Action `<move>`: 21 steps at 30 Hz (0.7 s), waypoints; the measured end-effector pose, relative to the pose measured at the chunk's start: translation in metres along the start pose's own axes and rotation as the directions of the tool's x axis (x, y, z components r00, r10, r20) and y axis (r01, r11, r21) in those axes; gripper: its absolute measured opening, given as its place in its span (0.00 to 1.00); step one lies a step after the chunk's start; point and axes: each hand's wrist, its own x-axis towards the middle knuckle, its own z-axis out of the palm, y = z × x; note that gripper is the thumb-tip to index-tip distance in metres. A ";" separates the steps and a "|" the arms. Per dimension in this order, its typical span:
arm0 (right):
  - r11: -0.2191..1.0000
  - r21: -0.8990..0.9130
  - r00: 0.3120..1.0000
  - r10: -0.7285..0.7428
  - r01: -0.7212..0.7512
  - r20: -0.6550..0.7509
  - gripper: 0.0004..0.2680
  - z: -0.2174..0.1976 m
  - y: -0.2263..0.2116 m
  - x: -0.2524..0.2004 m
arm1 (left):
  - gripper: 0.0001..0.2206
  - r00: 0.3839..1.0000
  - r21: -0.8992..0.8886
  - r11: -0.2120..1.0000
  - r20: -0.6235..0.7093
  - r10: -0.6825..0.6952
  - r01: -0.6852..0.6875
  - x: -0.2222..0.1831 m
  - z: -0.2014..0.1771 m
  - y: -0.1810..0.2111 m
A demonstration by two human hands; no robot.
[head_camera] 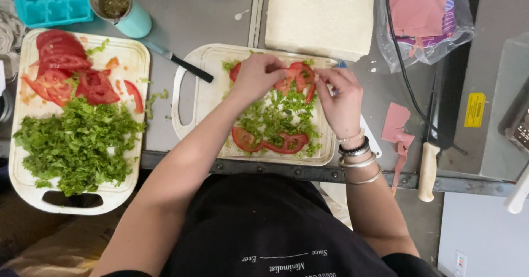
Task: The person prepares sandwiches by spreading chopped lettuce on bread and placing tomato slices on top.
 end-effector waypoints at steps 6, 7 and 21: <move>0.997 -0.082 0.999 0.008 -0.006 0.034 0.06 0.023 0.005 -0.016 | 0.09 0.990 0.308 0.951 -0.138 0.020 0.024 0.010 0.018 -0.025; 0.992 -0.125 0.999 -0.005 0.011 0.054 0.06 0.031 0.005 -0.016 | 0.10 0.986 0.338 0.941 -0.163 0.041 0.017 0.009 0.019 -0.025; 0.897 -0.336 0.937 -0.192 0.288 0.292 0.05 0.096 -0.011 0.011 | 0.10 0.918 0.420 0.907 -0.365 0.156 0.013 -0.109 -0.104 -0.051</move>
